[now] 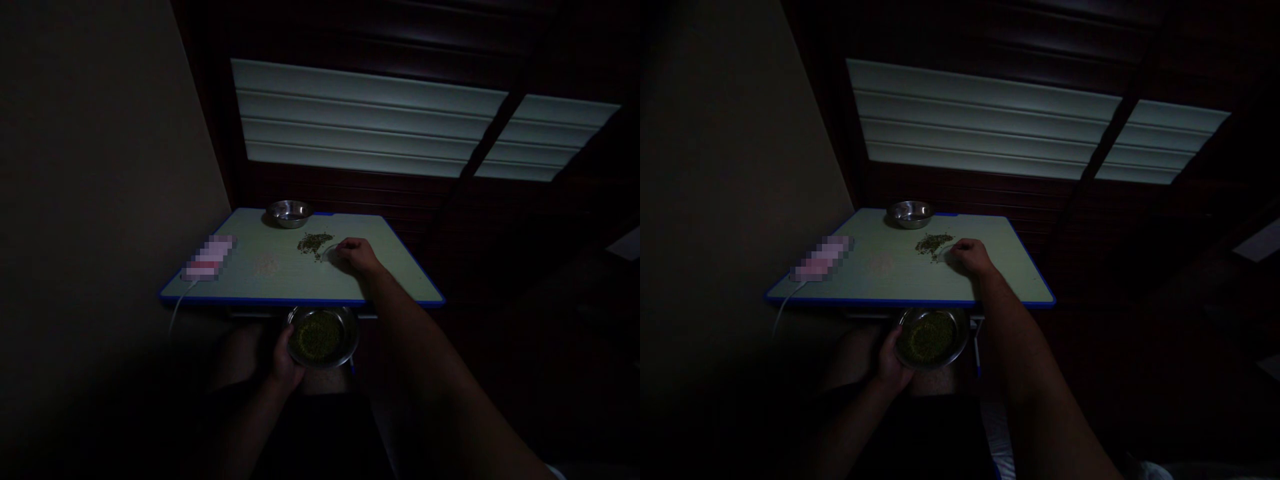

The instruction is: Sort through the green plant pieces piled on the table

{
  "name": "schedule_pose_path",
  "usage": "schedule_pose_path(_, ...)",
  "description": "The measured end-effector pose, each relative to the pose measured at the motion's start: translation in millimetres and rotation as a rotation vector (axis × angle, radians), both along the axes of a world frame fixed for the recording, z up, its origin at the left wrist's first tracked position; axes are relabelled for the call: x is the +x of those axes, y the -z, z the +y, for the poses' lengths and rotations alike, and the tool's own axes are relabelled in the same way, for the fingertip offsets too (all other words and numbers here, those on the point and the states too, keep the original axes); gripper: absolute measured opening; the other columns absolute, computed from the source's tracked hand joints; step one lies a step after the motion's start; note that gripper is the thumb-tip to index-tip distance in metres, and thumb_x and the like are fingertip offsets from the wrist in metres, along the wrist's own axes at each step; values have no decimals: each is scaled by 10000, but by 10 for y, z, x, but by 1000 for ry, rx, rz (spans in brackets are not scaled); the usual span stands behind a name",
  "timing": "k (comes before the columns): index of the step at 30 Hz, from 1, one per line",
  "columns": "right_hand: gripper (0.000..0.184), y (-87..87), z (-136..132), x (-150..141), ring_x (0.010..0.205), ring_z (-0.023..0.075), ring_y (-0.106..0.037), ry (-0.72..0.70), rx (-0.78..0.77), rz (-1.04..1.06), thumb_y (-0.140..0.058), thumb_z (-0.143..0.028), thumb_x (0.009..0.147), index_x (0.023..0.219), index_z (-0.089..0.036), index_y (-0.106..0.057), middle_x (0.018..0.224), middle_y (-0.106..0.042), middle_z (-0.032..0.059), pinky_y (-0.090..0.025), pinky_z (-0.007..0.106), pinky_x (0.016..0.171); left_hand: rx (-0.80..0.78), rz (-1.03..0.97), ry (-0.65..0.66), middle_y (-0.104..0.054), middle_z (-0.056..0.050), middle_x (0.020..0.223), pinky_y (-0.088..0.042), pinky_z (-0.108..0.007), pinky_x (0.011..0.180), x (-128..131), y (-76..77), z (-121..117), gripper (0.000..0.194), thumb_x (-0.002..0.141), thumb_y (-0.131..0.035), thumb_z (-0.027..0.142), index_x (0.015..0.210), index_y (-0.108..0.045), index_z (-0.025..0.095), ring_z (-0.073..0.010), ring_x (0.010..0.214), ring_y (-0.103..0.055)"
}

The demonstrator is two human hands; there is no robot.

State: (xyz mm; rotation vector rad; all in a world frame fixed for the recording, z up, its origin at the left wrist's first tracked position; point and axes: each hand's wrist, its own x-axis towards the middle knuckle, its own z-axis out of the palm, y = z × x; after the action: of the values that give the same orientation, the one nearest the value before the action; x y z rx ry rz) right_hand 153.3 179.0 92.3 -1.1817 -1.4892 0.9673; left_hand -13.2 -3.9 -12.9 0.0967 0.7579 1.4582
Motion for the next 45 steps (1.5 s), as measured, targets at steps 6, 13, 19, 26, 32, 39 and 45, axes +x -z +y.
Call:
schedule_pose_path(6,162,-13,10,3,554,135,-523,50,19,-23,-662,-320,545,583,-164,-641,565,-596,8,-414,271,562,-5,-5,-1,-750,-94,930,-473,-464,956,7,-35,-6,284,778,-572,324,971,-708,166,-300,1063,-639)
schedule_pose_path(13,182,-40,-50,-33,530,134,-528,5,-51,45,-679,-321,532,598,-155,-644,565,-616,17,-420,266,529,5,-16,-13,-751,-90,932,-477,-439,950,12,-33,-4,286,786,-565,317,981,-708,165,-286,1049,-646)
schedule_pose_path(19,236,-28,-38,-20,538,122,-519,-33,-34,30,-705,-358,525,620,-147,-660,584,-629,20,-409,254,530,12,-19,-18,-752,-102,924,-483,-421,937,9,-12,1,289,784,-569,316,968,-712,146,-280,1012,-661)
schedule_pose_path(26,260,-33,-46,-30,543,119,-515,-40,-20,14,-705,-381,541,644,-146,-665,598,-631,25,-410,261,542,-20,-13,-27,-754,-97,907,-490,-423,927,10,-1,10,277,780,-567,308,946,-714,142,-275,982,-670)
schedule_pose_path(32,254,-38,-55,-26,551,126,-520,-51,-32,25,-724,-378,541,639,-153,-662,592,-625,23,-415,269,550,-34,-33,-18,-753,-104,902,-486,-432,936,7,-24,-1,267,774,-579,301,940,-716,142,-288,1009,-662)
schedule_pose_path(39,229,-11,-24,-17,549,123,-513,-62,-18,7,-698,-369,557,624,-152,-663,600,-629,25,-405,271,549,-22,-19,-22,-756,-94,900,-496,-416,922,13,-18,5,265,775,-574,297,938,-720,148,-270,961,-678)
schedule_pose_path(45,223,7,-5,-12,575,125,-522,-66,35,-19,-699,-360,571,652,-153,-684,619,-642,28,-419,272,580,-13,-15,-16,-755,-98,917,-487,-439,936,10,-30,0,274,774,-578,310,946,-721,151,-286,996,-667)
